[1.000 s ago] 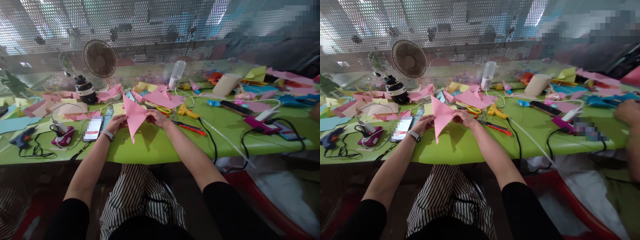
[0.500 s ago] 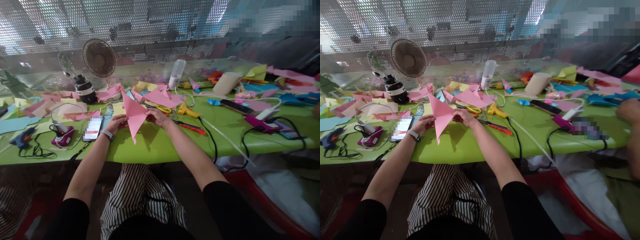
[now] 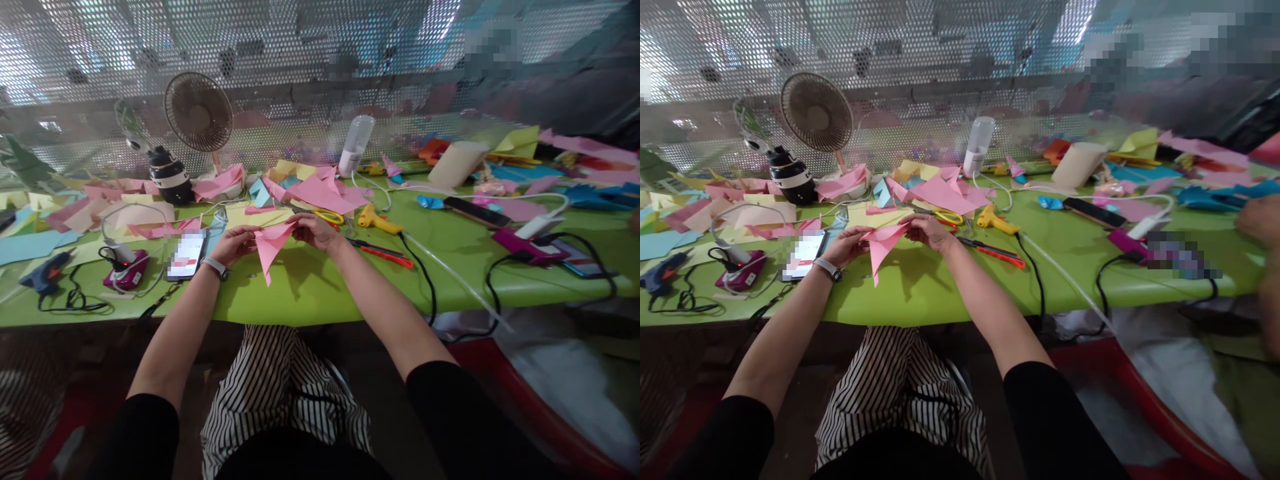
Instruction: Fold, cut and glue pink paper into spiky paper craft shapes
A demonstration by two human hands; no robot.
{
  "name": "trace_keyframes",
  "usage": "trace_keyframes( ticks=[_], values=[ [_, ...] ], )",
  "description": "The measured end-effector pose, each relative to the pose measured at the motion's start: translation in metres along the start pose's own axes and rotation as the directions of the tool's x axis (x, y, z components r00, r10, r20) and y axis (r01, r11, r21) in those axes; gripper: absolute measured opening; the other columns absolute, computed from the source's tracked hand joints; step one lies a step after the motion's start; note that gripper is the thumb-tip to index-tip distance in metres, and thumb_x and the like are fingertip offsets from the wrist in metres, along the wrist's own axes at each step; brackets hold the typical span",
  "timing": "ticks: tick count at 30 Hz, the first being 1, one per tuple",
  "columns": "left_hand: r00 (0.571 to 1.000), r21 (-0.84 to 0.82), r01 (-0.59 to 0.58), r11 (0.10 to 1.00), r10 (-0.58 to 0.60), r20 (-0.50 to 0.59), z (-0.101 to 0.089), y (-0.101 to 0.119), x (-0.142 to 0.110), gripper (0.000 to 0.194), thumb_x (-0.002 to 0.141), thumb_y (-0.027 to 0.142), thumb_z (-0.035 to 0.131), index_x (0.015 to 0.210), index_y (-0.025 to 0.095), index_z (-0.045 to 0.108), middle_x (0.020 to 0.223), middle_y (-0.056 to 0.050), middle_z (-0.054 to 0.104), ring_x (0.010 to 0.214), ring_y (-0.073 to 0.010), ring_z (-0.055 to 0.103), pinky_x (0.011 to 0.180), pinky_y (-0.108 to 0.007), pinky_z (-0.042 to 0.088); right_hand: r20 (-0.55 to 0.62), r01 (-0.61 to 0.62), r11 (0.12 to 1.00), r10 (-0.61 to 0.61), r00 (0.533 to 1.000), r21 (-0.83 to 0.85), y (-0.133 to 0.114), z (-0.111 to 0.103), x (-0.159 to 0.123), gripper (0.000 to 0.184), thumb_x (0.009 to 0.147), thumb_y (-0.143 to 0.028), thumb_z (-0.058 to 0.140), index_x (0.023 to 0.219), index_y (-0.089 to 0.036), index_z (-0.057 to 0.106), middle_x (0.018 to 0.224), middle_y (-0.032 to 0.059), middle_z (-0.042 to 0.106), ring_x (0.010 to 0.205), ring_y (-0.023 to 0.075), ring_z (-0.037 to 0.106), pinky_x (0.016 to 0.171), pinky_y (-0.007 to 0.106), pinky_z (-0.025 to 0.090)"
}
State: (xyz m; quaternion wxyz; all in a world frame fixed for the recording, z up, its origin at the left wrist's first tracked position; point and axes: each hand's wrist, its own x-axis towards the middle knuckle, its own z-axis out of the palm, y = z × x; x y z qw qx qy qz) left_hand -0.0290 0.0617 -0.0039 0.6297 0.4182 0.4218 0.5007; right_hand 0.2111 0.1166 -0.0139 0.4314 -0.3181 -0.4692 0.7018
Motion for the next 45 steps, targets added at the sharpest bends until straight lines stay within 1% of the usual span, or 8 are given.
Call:
trace_keyframes(
  ticks=[5, 9, 13, 19, 23, 27, 32, 45],
  values=[
    [0.980, 0.102, -0.178, 0.979, 0.186, -0.072, 0.005, -0.004, -0.001, 0.019, 0.069, 0.022, 0.079, 0.087, 0.016, 0.076, 0.088, -0.004, 0.075, 0.071, -0.0115, 0.069, 0.066, -0.023, 0.061, 0.020, -0.095, 0.992, 0.094, 0.995, 0.086, -0.007, 0.004, -0.003, 0.025, 0.077, -0.038, 0.065, 0.095, -0.022, 0.067, 0.070, -0.0008, 0.070, 0.060, 0.0127, 0.064, 0.052, 0.021, 0.046],
    [0.934, 0.190, -0.291, 0.938, 0.322, -0.154, 0.010, -0.006, -0.001, 0.023, 0.073, 0.031, 0.079, 0.091, 0.018, 0.076, 0.097, -0.005, 0.075, 0.085, -0.0161, 0.072, 0.074, -0.028, 0.061, 0.112, -0.238, 0.971, 0.236, 0.965, 0.005, -0.007, 0.015, -0.009, 0.047, 0.078, -0.064, 0.066, 0.091, -0.019, 0.064, 0.074, 0.0054, 0.072, 0.064, 0.0176, 0.067, 0.054, 0.026, 0.051],
    [0.917, 0.214, -0.332, 0.919, 0.367, -0.157, 0.012, -0.007, -0.001, 0.027, 0.072, 0.036, 0.082, 0.091, 0.018, 0.076, 0.097, -0.006, 0.075, 0.087, -0.0175, 0.071, 0.076, -0.030, 0.062, 0.187, -0.244, 0.967, 0.254, 0.949, -0.072, 0.002, 0.026, -0.014, 0.040, 0.071, -0.051, 0.082, 0.082, -0.018, 0.063, 0.070, 0.0043, 0.070, 0.060, 0.0152, 0.064, 0.055, 0.025, 0.055],
    [0.890, 0.237, -0.395, 0.888, 0.433, -0.139, 0.016, -0.009, -0.002, 0.025, 0.073, 0.034, 0.079, 0.091, 0.017, 0.077, 0.097, -0.005, 0.075, 0.092, -0.0191, 0.069, 0.078, -0.030, 0.062, 0.182, -0.143, 0.976, 0.172, 0.968, -0.164, 0.014, 0.031, -0.012, 0.038, 0.062, -0.033, 0.090, 0.090, -0.015, 0.071, 0.077, 0.0050, 0.073, 0.063, 0.0138, 0.064, 0.055, 0.023, 0.055],
    [0.917, 0.205, -0.344, 0.916, 0.375, -0.138, 0.017, -0.006, -0.003, 0.028, 0.074, 0.033, 0.075, 0.097, 0.017, 0.075, 0.097, -0.005, 0.075, 0.092, -0.0201, 0.071, 0.078, -0.031, 0.061, 0.121, -0.090, 0.985, 0.109, 0.987, -0.148, 0.023, 0.029, -0.005, 0.034, 0.058, -0.029, 0.092, 0.083, -0.014, 0.074, 0.076, 0.0037, 0.074, 0.063, 0.0116, 0.063, 0.058, 0.021, 0.053],
    [0.963, 0.059, -0.231, 0.971, 0.237, -0.131, 0.019, -0.003, -0.004, 0.044, 0.077, 0.041, 0.074, 0.115, 0.021, 0.064, 0.084, -0.001, 0.073, 0.074, -0.0158, 0.072, 0.072, -0.030, 0.061, 0.073, -0.049, 0.987, 0.061, 0.995, -0.154, 0.029, 0.027, 0.001, 0.035, 0.056, -0.031, 0.093, 0.081, -0.014, 0.075, 0.073, 0.0026, 0.073, 0.061, 0.0102, 0.061, 0.058, 0.021, 0.050],
    [0.996, 0.082, -0.062, 0.995, 0.067, -0.054, 0.021, -0.007, -0.002, 0.044, 0.064, 0.043, 0.088, 0.087, 0.014, 0.064, 0.068, 0.000, 0.067, 0.061, -0.0122, 0.068, 0.067, -0.025, 0.059, 0.047, -0.027, 0.982, 0.037, 0.998, -0.187, 0.028, 0.029, 0.000, 0.039, 0.055, -0.035, 0.093, 0.083, -0.016, 0.075, 0.071, 0.0014, 0.072, 0.060, 0.0109, 0.060, 0.059, 0.023, 0.049],
    [0.996, 0.108, -0.043, 0.993, 0.050, -0.070, 0.019, -0.007, -0.001, 0.043, 0.059, 0.039, 0.091, 0.083, 0.012, 0.069, 0.077, -0.004, 0.074, 0.068, -0.0139, 0.069, 0.071, -0.028, 0.060, -0.017, -0.043, 0.986, 0.041, 0.999, -0.163, 0.017, 0.033, -0.006, 0.036, 0.058, -0.042, 0.089, 0.076, -0.017, 0.069, 0.069, 0.0006, 0.070, 0.059, 0.0119, 0.060, 0.053, 0.023, 0.044]
  ],
)
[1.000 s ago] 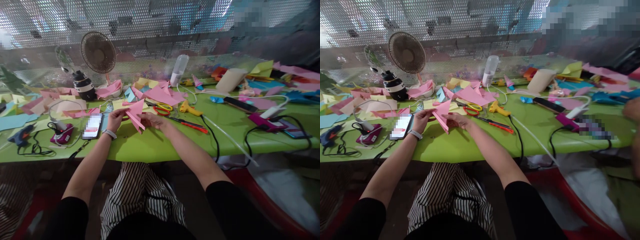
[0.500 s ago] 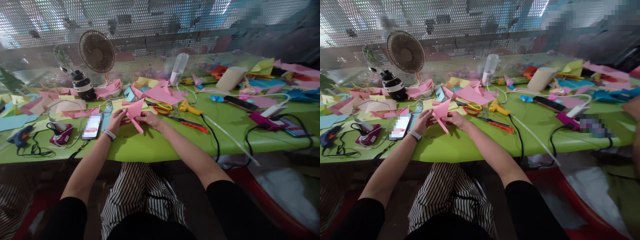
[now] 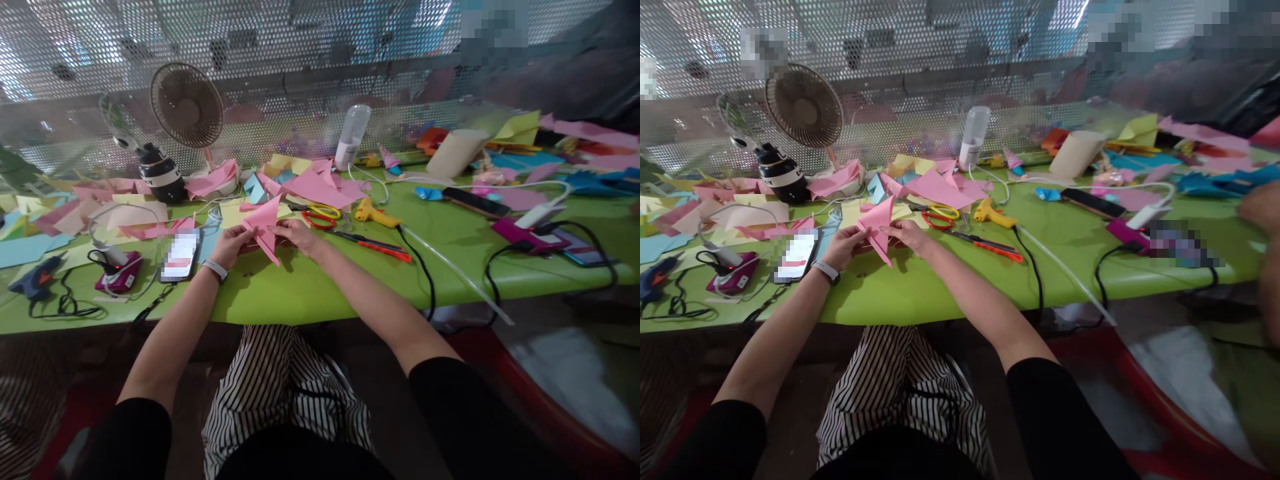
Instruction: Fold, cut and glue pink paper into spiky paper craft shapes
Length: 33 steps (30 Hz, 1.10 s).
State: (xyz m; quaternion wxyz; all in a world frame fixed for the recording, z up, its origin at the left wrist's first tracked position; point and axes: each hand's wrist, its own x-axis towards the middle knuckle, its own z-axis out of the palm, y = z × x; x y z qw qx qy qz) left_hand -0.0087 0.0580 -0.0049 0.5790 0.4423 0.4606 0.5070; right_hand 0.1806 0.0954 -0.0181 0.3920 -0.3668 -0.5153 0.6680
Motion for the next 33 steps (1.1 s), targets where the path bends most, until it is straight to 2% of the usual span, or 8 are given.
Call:
trace_keyframes(
  ticks=[6, 14, 18, 21, 25, 33],
  values=[
    [1.000, 0.013, 0.014, 1.000, -0.014, -0.013, 0.001, 0.000, 0.000, 0.044, 0.056, 0.038, 0.093, 0.082, 0.012, 0.070, 0.076, -0.003, 0.074, 0.064, -0.0124, 0.068, 0.067, -0.027, 0.059, -0.077, 0.079, 0.997, -0.077, 0.994, 0.021, -0.003, -0.003, 0.002, 0.039, 0.058, -0.045, 0.088, 0.076, -0.018, 0.064, 0.070, -0.0021, 0.067, 0.060, 0.0108, 0.059, 0.055, 0.024, 0.042],
    [1.000, 0.036, 0.012, 0.999, -0.012, 0.001, 0.001, 0.002, -0.001, 0.048, 0.051, 0.040, 0.094, 0.083, 0.012, 0.071, 0.079, -0.004, 0.074, 0.065, -0.0122, 0.067, 0.065, -0.025, 0.058, -0.103, 0.091, 0.995, -0.087, 0.991, 0.032, -0.005, -0.003, 0.002, 0.041, 0.059, -0.047, 0.086, 0.076, -0.018, 0.064, 0.068, -0.0021, 0.066, 0.061, 0.0120, 0.060, 0.057, 0.025, 0.043],
    [1.000, 0.086, 0.000, 0.996, -0.002, 0.021, 0.000, 0.001, -0.001, 0.047, 0.051, 0.041, 0.093, 0.081, 0.012, 0.070, 0.079, -0.005, 0.075, 0.070, -0.0151, 0.069, 0.068, -0.028, 0.059, -0.115, 0.192, 0.971, -0.176, 0.978, 0.142, -0.006, -0.003, 0.004, 0.038, 0.062, -0.045, 0.085, 0.080, -0.019, 0.063, 0.074, -0.0024, 0.067, 0.071, 0.0138, 0.062, 0.068, 0.029, 0.049],
    [0.998, 0.122, -0.002, 0.993, -0.006, 0.067, 0.000, -0.001, -0.001, 0.046, 0.053, 0.042, 0.093, 0.081, 0.012, 0.071, 0.077, -0.005, 0.074, 0.071, -0.0162, 0.070, 0.071, -0.030, 0.060, -0.163, 0.268, 0.939, -0.235, 0.958, 0.216, -0.006, -0.004, 0.007, 0.041, 0.057, -0.043, 0.087, 0.079, -0.020, 0.062, 0.073, -0.0035, 0.066, 0.075, 0.0149, 0.062, 0.074, 0.031, 0.052],
    [0.995, 0.144, 0.003, 0.990, -0.017, 0.100, 0.000, 0.000, -0.001, 0.045, 0.054, 0.041, 0.093, 0.081, 0.012, 0.072, 0.075, -0.004, 0.074, 0.068, -0.0149, 0.069, 0.071, -0.029, 0.060, -0.199, 0.297, 0.933, -0.257, 0.946, 0.203, -0.004, -0.006, 0.011, 0.044, 0.052, -0.045, 0.089, 0.077, -0.020, 0.062, 0.075, -0.0032, 0.066, 0.076, 0.0154, 0.062, 0.074, 0.030, 0.052],
    [0.995, 0.150, 0.038, 0.988, -0.052, 0.090, 0.002, 0.004, -0.003, 0.045, 0.051, 0.042, 0.094, 0.079, 0.013, 0.073, 0.073, -0.003, 0.072, 0.064, -0.0128, 0.067, 0.067, -0.026, 0.059, -0.262, 0.320, 0.933, -0.273, 0.926, 0.162, -0.008, -0.005, 0.010, 0.046, 0.050, -0.051, 0.088, 0.071, -0.019, 0.062, 0.070, -0.0039, 0.063, 0.070, 0.0142, 0.059, 0.070, 0.030, 0.051]
  ],
)
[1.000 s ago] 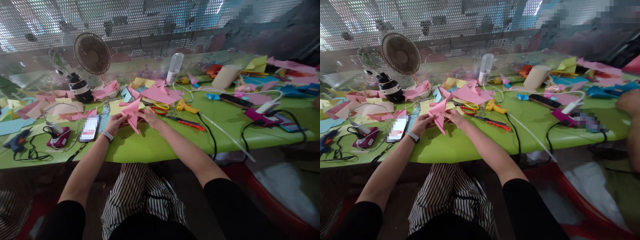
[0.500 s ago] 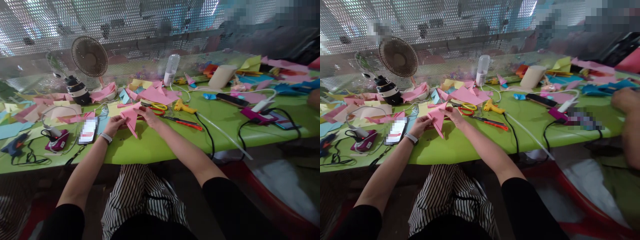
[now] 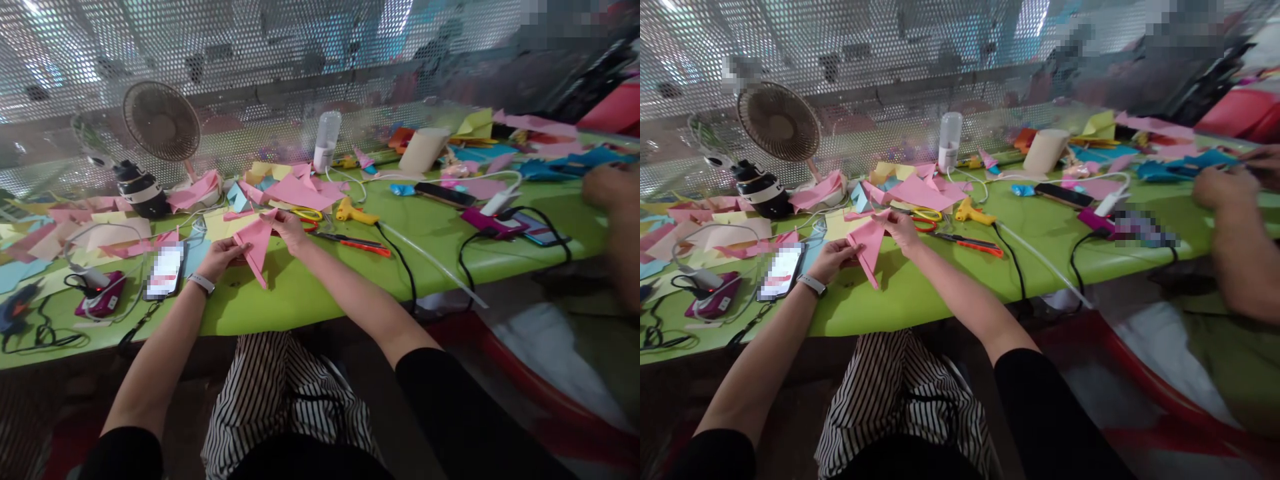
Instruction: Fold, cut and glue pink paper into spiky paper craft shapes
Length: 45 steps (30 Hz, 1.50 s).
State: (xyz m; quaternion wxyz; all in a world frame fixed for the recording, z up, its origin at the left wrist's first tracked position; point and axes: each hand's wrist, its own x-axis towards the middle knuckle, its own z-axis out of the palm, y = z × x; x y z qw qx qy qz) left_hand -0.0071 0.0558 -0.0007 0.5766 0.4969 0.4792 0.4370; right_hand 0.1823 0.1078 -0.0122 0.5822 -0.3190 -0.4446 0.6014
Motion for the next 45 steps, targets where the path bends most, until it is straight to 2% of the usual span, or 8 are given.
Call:
trace_keyframes(
  ticks=[4, 9, 16, 24, 32, 38, 42, 45],
  values=[
    [1.000, -0.004, 0.016, 1.000, -0.016, 0.007, -0.001, 0.000, 0.001, 0.044, 0.053, 0.041, 0.093, 0.081, 0.014, 0.074, 0.076, -0.003, 0.073, 0.064, -0.0121, 0.067, 0.068, -0.025, 0.060, 0.003, 0.013, 1.000, -0.013, 1.000, 0.004, -0.004, 0.002, -0.001, 0.047, 0.048, -0.051, 0.089, 0.069, -0.019, 0.062, 0.067, -0.0043, 0.061, 0.067, 0.0138, 0.058, 0.069, 0.030, 0.051],
    [1.000, -0.012, 0.024, 1.000, -0.024, 0.015, -0.001, 0.001, 0.001, 0.043, 0.052, 0.040, 0.094, 0.079, 0.014, 0.074, 0.074, -0.002, 0.072, 0.062, -0.0120, 0.066, 0.067, -0.026, 0.059, 0.001, 0.019, 0.999, -0.019, 1.000, -0.028, -0.005, 0.002, -0.002, 0.045, 0.053, -0.054, 0.086, 0.069, -0.020, 0.060, 0.067, -0.0047, 0.057, 0.066, 0.0126, 0.057, 0.067, 0.027, 0.050],
    [0.998, -0.033, 0.054, 0.998, -0.053, 0.018, -0.003, -0.001, 0.001, 0.042, 0.052, 0.038, 0.094, 0.080, 0.014, 0.074, 0.077, -0.003, 0.073, 0.064, -0.0126, 0.067, 0.068, -0.026, 0.059, -0.022, 0.049, 0.997, -0.050, 0.998, -0.056, -0.010, 0.002, -0.004, 0.050, 0.053, -0.061, 0.083, 0.061, -0.021, 0.054, 0.061, -0.0060, 0.047, 0.061, 0.0102, 0.048, 0.060, 0.025, 0.044],
    [0.998, -0.040, 0.064, 0.997, -0.063, 0.032, -0.001, 0.002, 0.000, 0.041, 0.052, 0.036, 0.094, 0.081, 0.013, 0.075, 0.076, -0.004, 0.074, 0.063, -0.0125, 0.067, 0.065, -0.024, 0.059, -0.027, 0.083, 0.995, -0.084, 0.996, -0.047, -0.010, 0.003, -0.005, 0.054, 0.052, -0.060, 0.084, 0.056, -0.021, 0.048, 0.057, -0.0073, 0.039, 0.056, 0.0084, 0.040, 0.059, 0.025, 0.042],
    [0.999, -0.084, 0.027, 0.996, -0.025, 0.020, -0.001, 0.000, 0.000, 0.047, 0.052, 0.036, 0.093, 0.088, 0.014, 0.074, 0.074, -0.003, 0.073, 0.061, -0.0123, 0.066, 0.061, -0.024, 0.058, -0.027, 0.058, 0.997, -0.060, 0.998, -0.049, -0.005, 0.000, -0.002, 0.051, 0.054, -0.059, 0.083, 0.058, -0.021, 0.050, 0.058, -0.0066, 0.044, 0.057, 0.0095, 0.045, 0.059, 0.025, 0.043],
    [0.997, -0.114, 0.014, 0.993, -0.022, -0.073, 0.002, 0.002, -0.002, 0.040, 0.058, 0.046, 0.089, 0.072, 0.016, 0.068, 0.056, 0.003, 0.060, 0.050, -0.0096, 0.057, 0.055, -0.023, 0.054, -0.020, 0.046, 0.996, -0.048, 0.999, -0.080, -0.001, -0.001, -0.001, 0.050, 0.054, -0.060, 0.083, 0.060, -0.021, 0.052, 0.060, -0.0061, 0.048, 0.060, 0.0102, 0.048, 0.062, 0.026, 0.046],
    [0.997, -0.103, 0.008, 0.995, -0.016, -0.076, 0.002, 0.002, -0.002, 0.043, 0.056, 0.050, 0.089, 0.070, 0.017, 0.066, 0.054, 0.004, 0.057, 0.049, -0.0089, 0.055, 0.056, -0.023, 0.054, -0.003, 0.067, 0.995, -0.067, 0.998, -0.071, 0.000, 0.000, -0.002, 0.048, 0.055, -0.058, 0.084, 0.061, -0.021, 0.054, 0.060, -0.0066, 0.047, 0.059, 0.0098, 0.046, 0.062, 0.025, 0.046],
    [0.998, -0.116, -0.003, 0.993, -0.004, -0.063, 0.001, 0.002, -0.001, 0.047, 0.052, 0.051, 0.090, 0.074, 0.016, 0.069, 0.060, 0.003, 0.062, 0.053, -0.0100, 0.058, 0.059, -0.025, 0.057, -0.003, 0.078, 0.995, -0.079, 0.997, -0.065, -0.001, 0.000, -0.004, 0.048, 0.055, -0.059, 0.084, 0.060, -0.021, 0.054, 0.061, -0.0061, 0.048, 0.059, 0.0099, 0.047, 0.062, 0.025, 0.045]
  ],
)
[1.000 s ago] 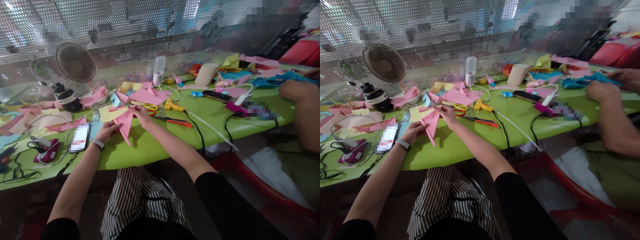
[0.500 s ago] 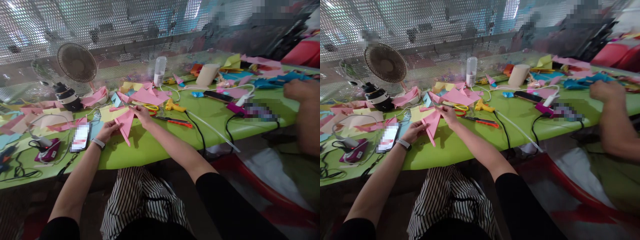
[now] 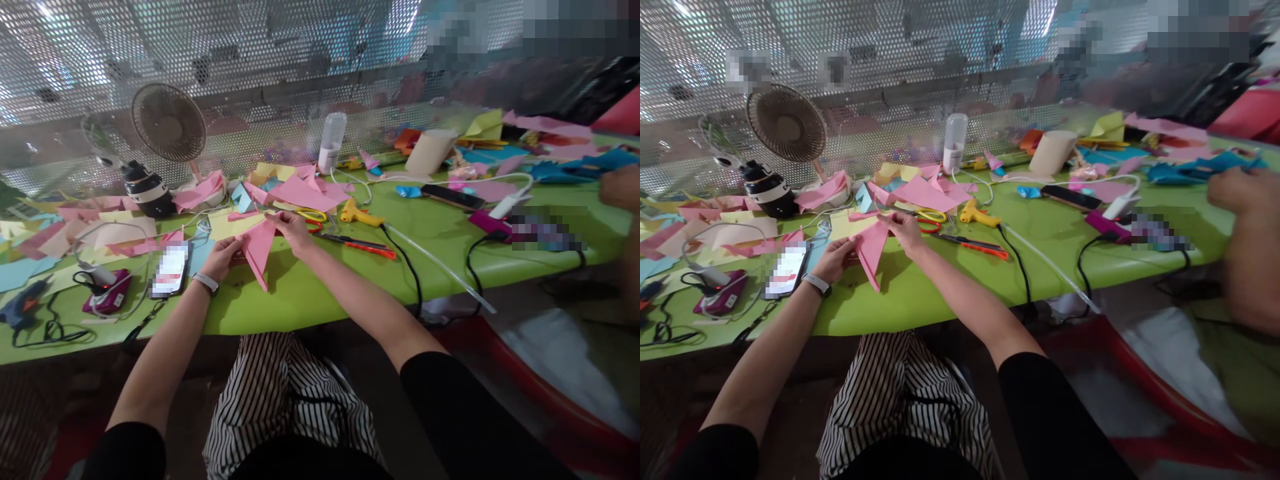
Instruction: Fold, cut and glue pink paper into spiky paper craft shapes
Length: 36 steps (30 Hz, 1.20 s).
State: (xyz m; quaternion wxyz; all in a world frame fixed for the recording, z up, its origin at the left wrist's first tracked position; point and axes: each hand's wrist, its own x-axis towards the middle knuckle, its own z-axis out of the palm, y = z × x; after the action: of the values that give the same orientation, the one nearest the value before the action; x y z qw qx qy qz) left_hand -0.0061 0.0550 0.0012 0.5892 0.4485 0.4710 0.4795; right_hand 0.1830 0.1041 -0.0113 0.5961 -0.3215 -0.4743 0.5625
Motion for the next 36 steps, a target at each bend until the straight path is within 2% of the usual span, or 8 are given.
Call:
trace_keyframes(
  ticks=[5, 16, 22, 26, 31, 36],
  values=[
    [1.000, -0.011, -0.004, 1.000, 0.004, 0.001, -0.001, 0.000, 0.001, 0.049, 0.051, 0.051, 0.091, 0.078, 0.016, 0.069, 0.061, 0.003, 0.062, 0.053, -0.0095, 0.058, 0.058, -0.024, 0.056, 0.001, 0.005, 0.999, -0.005, 1.000, -0.032, -0.003, 0.000, -0.001, 0.051, 0.058, -0.065, 0.079, 0.059, -0.021, 0.052, 0.062, -0.0050, 0.048, 0.061, 0.0108, 0.049, 0.065, 0.026, 0.046],
    [0.999, -0.040, 0.000, 0.999, 0.001, 0.037, -0.003, -0.002, 0.003, 0.043, 0.055, 0.044, 0.091, 0.075, 0.017, 0.065, 0.059, 0.006, 0.057, 0.048, -0.0067, 0.053, 0.054, -0.021, 0.054, -0.033, 0.045, 0.999, -0.046, 0.998, -0.030, -0.001, 0.001, 0.001, 0.056, 0.059, -0.066, 0.078, 0.053, -0.022, 0.045, 0.057, -0.0059, 0.038, 0.055, 0.0089, 0.036, 0.057, 0.025, 0.041],
    [0.999, -0.028, -0.002, 1.000, 0.003, 0.044, -0.003, -0.001, 0.002, 0.041, 0.057, 0.043, 0.090, 0.075, 0.018, 0.064, 0.057, 0.007, 0.054, 0.046, -0.0064, 0.051, 0.054, -0.021, 0.052, -0.043, 0.045, 0.999, -0.046, 0.998, -0.031, -0.002, 0.001, 0.001, 0.056, 0.060, -0.066, 0.077, 0.053, -0.022, 0.044, 0.057, -0.0060, 0.037, 0.055, 0.0091, 0.037, 0.057, 0.025, 0.041],
    [1.000, -0.030, 0.001, 1.000, 0.000, 0.030, -0.003, -0.002, 0.003, 0.038, 0.058, 0.042, 0.088, 0.075, 0.017, 0.066, 0.059, 0.005, 0.058, 0.050, -0.0084, 0.055, 0.055, -0.022, 0.053, -0.023, 0.024, 1.000, -0.024, 0.999, -0.018, 0.000, 0.000, 0.002, 0.055, 0.059, -0.066, 0.078, 0.054, -0.022, 0.045, 0.058, -0.0056, 0.040, 0.055, 0.0095, 0.041, 0.058, 0.025, 0.043],
    [1.000, -0.062, 0.004, 0.998, -0.004, -0.002, -0.001, -0.005, 0.005, 0.038, 0.056, 0.045, 0.089, 0.072, 0.015, 0.069, 0.061, 0.003, 0.062, 0.055, -0.0104, 0.058, 0.056, -0.023, 0.052, -0.005, 0.068, 0.990, -0.069, 0.998, -0.124, 0.005, 0.001, 0.001, 0.056, 0.065, -0.066, 0.074, 0.052, -0.021, 0.043, 0.056, -0.0052, 0.040, 0.055, 0.0096, 0.040, 0.058, 0.025, 0.040],
    [0.999, -0.011, -0.012, 1.000, 0.012, 0.051, -0.001, -0.006, 0.004, 0.040, 0.059, 0.048, 0.088, 0.062, 0.013, 0.069, 0.054, 0.003, 0.058, 0.048, -0.0072, 0.048, 0.049, -0.021, 0.043, 0.035, 0.096, 0.978, -0.091, 0.995, -0.187, 0.010, 0.001, 0.001, 0.057, 0.067, -0.065, 0.073, 0.050, -0.021, 0.040, 0.054, -0.0056, 0.036, 0.054, 0.0094, 0.035, 0.055, 0.026, 0.035]
  ],
)
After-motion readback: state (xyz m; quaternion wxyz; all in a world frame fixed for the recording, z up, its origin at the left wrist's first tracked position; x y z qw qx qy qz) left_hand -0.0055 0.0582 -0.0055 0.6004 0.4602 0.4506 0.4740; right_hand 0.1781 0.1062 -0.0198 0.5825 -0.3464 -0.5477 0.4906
